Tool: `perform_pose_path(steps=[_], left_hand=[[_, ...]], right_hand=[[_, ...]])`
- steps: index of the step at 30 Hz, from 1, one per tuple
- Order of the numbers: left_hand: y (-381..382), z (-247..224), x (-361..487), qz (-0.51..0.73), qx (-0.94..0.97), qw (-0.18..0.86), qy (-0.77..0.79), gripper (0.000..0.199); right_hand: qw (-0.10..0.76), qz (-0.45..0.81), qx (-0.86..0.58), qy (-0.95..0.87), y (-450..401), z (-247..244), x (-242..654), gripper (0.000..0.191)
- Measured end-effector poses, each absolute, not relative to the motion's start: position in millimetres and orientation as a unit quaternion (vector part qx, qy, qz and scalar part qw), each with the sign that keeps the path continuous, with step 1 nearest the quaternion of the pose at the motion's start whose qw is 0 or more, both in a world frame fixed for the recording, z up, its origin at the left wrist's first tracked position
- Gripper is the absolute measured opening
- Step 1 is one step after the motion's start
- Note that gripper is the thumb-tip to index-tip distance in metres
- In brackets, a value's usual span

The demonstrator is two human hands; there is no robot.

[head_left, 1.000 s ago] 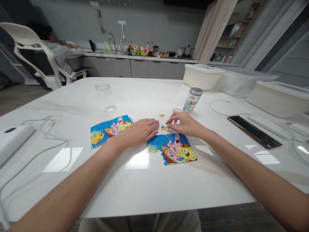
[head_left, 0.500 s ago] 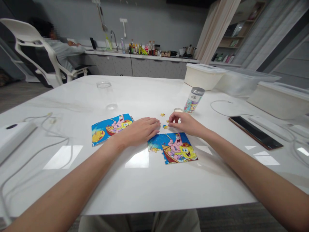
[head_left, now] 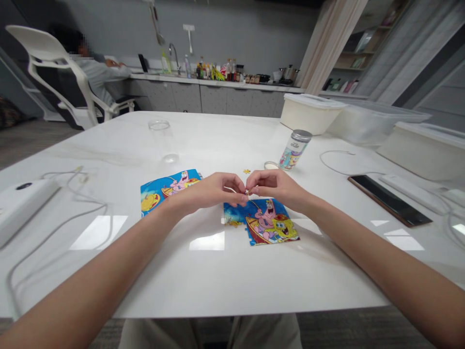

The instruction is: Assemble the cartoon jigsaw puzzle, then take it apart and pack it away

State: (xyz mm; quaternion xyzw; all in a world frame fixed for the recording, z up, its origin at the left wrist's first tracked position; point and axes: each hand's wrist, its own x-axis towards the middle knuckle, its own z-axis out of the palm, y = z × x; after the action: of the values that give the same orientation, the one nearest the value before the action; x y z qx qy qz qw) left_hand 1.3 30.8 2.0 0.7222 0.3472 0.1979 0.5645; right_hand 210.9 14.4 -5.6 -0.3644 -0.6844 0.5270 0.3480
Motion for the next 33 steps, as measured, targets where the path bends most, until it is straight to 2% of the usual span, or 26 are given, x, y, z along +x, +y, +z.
perform_pose_path(steps=[8, 14, 19, 24, 26, 28, 33], left_hand=[[37.7, -13.5, 0.2, 0.210, 0.676, 0.608, 0.360, 0.025], [31.4, -2.9, 0.9, 0.207, 0.652, 0.628, 0.371, 0.012], [28.7, 4.3, 1.5, 0.190, 0.642, 0.620, 0.409, 0.009], [33.3, 2.2, -4.2, 0.147, 0.712, 0.580, 0.368, 0.012], [33.8, 4.7, -7.6, 0.116, 0.755, 0.544, 0.348, 0.015], [32.6, 9.7, -11.1, 0.087, 0.817, 0.463, 0.334, 0.018], [28.8, 19.5, -18.4, 0.033, 0.934, 0.139, 0.327, 0.031]], right_hand=[[0.355, 0.535, -0.371, -0.671, 14.6, -8.7, 208.5, 0.018], [0.373, 0.535, -0.377, -0.658, 15.5, -9.6, 208.6, 0.017], [0.364, 0.514, -0.404, -0.664, 16.4, -12.1, 209.0, 0.015], [0.325, 0.514, -0.408, -0.680, 12.5, -9.2, 206.3, 0.014], [0.308, 0.509, -0.405, -0.694, 10.2, -6.4, 205.2, 0.013], [0.286, 0.502, -0.404, -0.709, 7.9, -3.9, 204.2, 0.012], [0.211, 0.480, -0.402, -0.751, 3.3, -2.7, 201.6, 0.012]])
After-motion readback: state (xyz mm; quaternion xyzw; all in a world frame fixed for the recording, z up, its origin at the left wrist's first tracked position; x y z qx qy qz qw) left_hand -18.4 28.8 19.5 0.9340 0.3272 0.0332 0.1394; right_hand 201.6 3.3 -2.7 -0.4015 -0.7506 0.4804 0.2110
